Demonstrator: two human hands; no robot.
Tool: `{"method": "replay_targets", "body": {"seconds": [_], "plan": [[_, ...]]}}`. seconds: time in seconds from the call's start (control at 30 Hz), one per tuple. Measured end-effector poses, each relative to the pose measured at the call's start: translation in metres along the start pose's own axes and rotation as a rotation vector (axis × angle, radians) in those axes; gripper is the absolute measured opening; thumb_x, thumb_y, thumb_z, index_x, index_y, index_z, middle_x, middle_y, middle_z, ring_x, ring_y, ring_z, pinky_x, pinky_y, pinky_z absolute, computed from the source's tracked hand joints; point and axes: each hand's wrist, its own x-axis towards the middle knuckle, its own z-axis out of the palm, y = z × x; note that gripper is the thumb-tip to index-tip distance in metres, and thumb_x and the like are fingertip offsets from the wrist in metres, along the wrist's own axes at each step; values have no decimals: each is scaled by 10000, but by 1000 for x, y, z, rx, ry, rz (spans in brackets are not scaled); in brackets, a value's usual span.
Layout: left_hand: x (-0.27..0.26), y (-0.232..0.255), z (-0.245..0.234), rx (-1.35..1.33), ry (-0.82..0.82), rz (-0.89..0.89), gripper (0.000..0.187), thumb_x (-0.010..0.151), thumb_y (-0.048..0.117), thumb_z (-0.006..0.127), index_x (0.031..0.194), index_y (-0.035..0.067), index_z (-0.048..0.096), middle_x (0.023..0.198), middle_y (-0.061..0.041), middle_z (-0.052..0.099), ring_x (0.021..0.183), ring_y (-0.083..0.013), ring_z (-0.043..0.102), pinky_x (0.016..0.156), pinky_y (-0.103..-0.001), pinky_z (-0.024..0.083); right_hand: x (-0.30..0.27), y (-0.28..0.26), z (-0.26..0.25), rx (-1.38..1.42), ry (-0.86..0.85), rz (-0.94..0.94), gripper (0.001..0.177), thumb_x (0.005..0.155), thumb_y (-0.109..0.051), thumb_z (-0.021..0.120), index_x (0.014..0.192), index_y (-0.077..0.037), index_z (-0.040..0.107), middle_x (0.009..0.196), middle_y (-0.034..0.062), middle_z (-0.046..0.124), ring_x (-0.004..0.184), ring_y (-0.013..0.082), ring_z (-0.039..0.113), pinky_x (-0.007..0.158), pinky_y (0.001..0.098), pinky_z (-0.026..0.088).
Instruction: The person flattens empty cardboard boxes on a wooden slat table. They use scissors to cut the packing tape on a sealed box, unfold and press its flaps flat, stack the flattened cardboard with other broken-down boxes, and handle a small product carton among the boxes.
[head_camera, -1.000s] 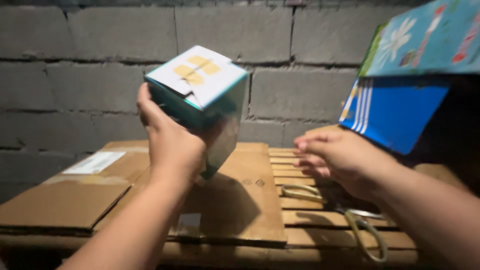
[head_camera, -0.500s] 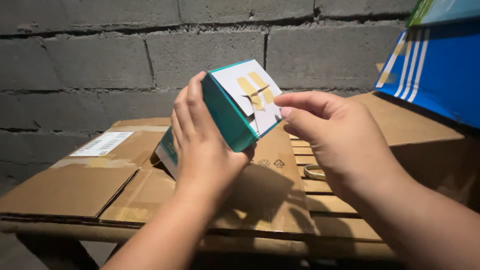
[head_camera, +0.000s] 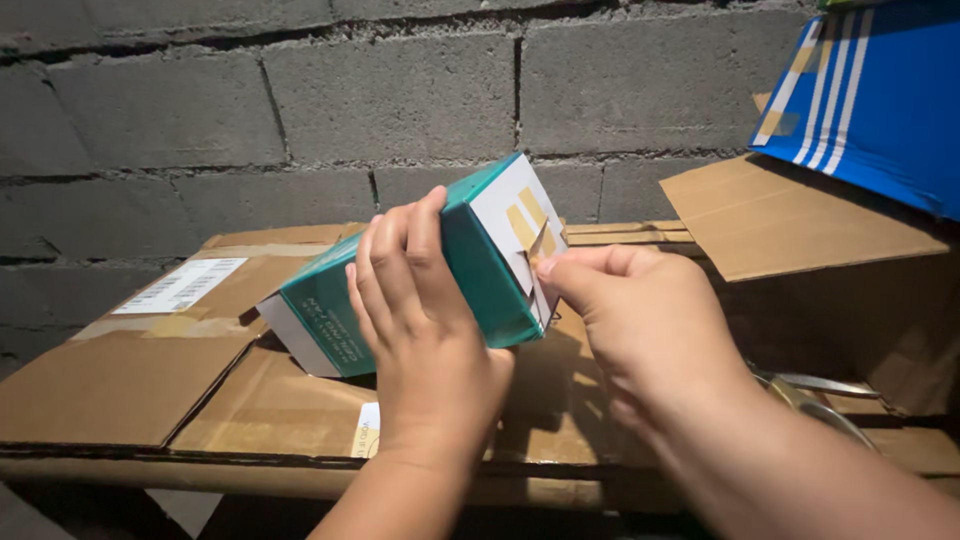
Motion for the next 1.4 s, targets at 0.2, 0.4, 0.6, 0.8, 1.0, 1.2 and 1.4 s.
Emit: {"method": "replay_targets", "body": {"seconds": [0.2, 0.4, 0.6, 0.8, 1.0, 1.2, 1.4], "plan": [[-4, -6, 0, 11, -35, 3, 1077, 552, -32, 758, 1509, 67, 276, 1432, -182, 391, 1433, -427, 347, 1200, -595, 250, 13, 0, -5, -14, -222, 3, 202, 895, -181, 663, 905, 2, 745, 826, 52, 768, 755, 92, 659, 729, 214, 508], [0, -7, 2, 8, -13, 14, 1084, 623, 250, 874, 1502, 65, 268, 1423, -198, 396, 1420, -441, 357, 1158, -593, 294, 5, -3, -4, -303, -163, -53, 224, 925, -259, 653, 897, -45, 714, 742, 15, 705, 644, 82, 576, 603, 237, 462], [2, -11, -3, -84, 26, 23, 1051, 706, 430, 918, 1465, 51, 297, 1377, -208, 417, 1358, -438, 430, 1131, -567, 390, -5, -6, 6, -246, -191, -45, 227, 940, -270, 619, 936, -68, 723, 718, 16, 646, 608, 94, 482, 553, 285, 403], [5, -12, -13, -89, 9, 0, 1036, 687, 423, 938, 1431, 52, 321, 1360, -202, 429, 1330, -437, 458, 1075, -538, 435, -5, -10, 2, -148, -272, 63, 210, 915, -247, 632, 926, -69, 744, 819, 10, 703, 759, 116, 500, 739, 291, 420], [7, -11, -16, -117, 6, -20, 1097, 594, 373, 949, 1423, 55, 305, 1373, -213, 418, 1324, -445, 448, 1073, -521, 436, -14, -21, 4, -102, -301, -2, 234, 908, -250, 634, 870, -41, 731, 806, 17, 714, 772, 103, 532, 769, 268, 429], [7, -13, -16, -101, 28, -10, 1015, 654, 299, 922, 1423, 49, 309, 1365, -218, 427, 1320, -455, 455, 1088, -530, 429, -26, -23, 7, -622, -70, -154, 238, 1014, -323, 683, 1036, -101, 765, 790, 155, 687, 619, 226, 547, 551, 419, 443], [5, -10, -12, -85, 37, -8, 867, 780, 281, 868, 1413, 48, 322, 1363, -214, 437, 1311, -448, 469, 1070, -541, 437, -26, -12, 7, -626, -77, -610, 218, 827, -259, 774, 883, -54, 726, 879, 55, 732, 654, 133, 685, 630, 317, 565]]}}
